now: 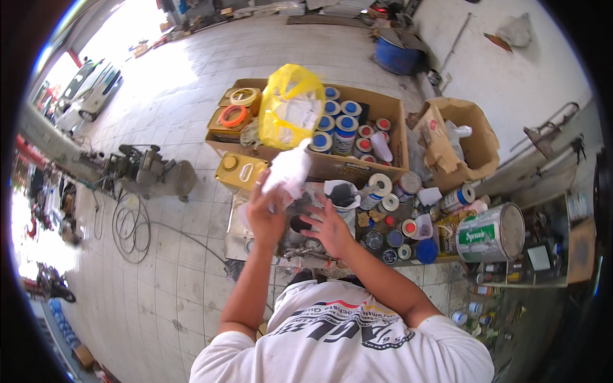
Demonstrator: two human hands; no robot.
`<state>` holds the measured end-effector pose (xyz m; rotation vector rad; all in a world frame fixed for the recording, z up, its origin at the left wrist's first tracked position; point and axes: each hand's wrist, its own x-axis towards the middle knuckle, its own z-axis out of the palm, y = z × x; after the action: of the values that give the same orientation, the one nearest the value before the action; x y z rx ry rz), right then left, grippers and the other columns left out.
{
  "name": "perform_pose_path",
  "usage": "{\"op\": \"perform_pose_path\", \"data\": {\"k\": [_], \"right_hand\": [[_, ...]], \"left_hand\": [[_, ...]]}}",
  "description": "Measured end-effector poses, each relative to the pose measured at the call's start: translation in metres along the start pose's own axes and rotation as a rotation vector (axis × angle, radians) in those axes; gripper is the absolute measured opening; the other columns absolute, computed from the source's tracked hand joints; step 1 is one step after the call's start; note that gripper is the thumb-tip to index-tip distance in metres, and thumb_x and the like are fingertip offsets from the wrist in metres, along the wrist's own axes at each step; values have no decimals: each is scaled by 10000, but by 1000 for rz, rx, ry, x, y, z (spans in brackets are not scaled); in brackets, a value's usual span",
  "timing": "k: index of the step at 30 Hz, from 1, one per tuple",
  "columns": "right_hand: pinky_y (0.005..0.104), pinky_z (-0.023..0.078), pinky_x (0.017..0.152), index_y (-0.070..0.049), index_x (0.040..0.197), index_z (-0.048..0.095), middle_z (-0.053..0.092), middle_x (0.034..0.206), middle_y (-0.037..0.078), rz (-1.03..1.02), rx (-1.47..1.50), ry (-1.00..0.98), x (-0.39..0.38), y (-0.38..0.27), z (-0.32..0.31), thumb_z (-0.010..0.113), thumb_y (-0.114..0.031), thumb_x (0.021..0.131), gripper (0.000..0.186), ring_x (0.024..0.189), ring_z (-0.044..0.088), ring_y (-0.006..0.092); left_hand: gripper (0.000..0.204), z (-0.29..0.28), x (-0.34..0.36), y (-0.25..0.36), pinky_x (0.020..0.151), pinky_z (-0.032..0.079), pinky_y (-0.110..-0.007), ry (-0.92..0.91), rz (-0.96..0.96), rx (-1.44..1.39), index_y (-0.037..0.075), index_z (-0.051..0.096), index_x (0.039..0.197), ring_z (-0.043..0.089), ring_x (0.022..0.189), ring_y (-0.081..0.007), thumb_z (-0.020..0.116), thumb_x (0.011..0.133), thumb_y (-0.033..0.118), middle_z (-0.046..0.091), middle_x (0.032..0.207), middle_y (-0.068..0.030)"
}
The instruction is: The person opens a paint can, pours paint into a smaller container, stirs it with a stick, and transfers the mixed paint into a funnel. The person handles paint cans, a stir stick, and a funnel throughout the process.
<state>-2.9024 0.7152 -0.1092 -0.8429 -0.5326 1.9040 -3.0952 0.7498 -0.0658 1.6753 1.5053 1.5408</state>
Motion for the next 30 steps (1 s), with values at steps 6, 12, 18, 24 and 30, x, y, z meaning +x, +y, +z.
{"op": "perform_pose_path", "data": {"k": [6, 12, 18, 24, 30], "right_hand": [[539, 483, 1167, -183, 1654, 391, 505, 1635, 103, 106, 438, -324, 12, -35, -36, 522, -592, 1079, 718, 1449, 546, 312], [382, 563, 1030, -70, 1542, 489, 633, 1431, 114, -106, -105, -60, -44, -68, -40, 766, -383, 1019, 669, 1262, 650, 216], [357, 576, 940, -9, 1380, 617, 724, 1221, 75, -265, -285, 20, -75, -91, -72, 833, -258, 967, 528, 1069, 697, 168], [359, 567, 960, -21, 1424, 610, 718, 1264, 72, -183, -353, -221, -105, -109, -113, 836, -262, 954, 574, 1127, 684, 165], [384, 567, 1007, -33, 1500, 551, 705, 1285, 79, 22, 64, -156, -112, -105, -156, 816, -314, 977, 650, 1171, 680, 201]], "left_hand": [[596, 22, -31, 77, 1249, 24, -739, -691, 234, 264, 223, 800, 1220, 95, 1638, -500, 938, 700, 479, 269, 1746, -240], [547, 48, -30, 109, 1232, -102, -774, -1243, 388, 426, 219, 798, 1088, 169, 1597, -526, 908, 697, 586, 502, 1564, -258], [465, 75, -56, 132, 1241, -136, -755, -1126, 495, 288, 184, 828, 977, 234, 1594, -475, 926, 682, 531, 624, 1435, -217], [376, 74, -64, 152, 1231, -122, -763, -1258, 487, 185, 179, 844, 837, 318, 1567, -451, 944, 686, 509, 672, 1361, -174], [352, 71, -68, 155, 1242, -29, -736, -993, 386, -285, 172, 842, 780, 181, 1624, -494, 972, 665, 478, 480, 1642, -184]]}}
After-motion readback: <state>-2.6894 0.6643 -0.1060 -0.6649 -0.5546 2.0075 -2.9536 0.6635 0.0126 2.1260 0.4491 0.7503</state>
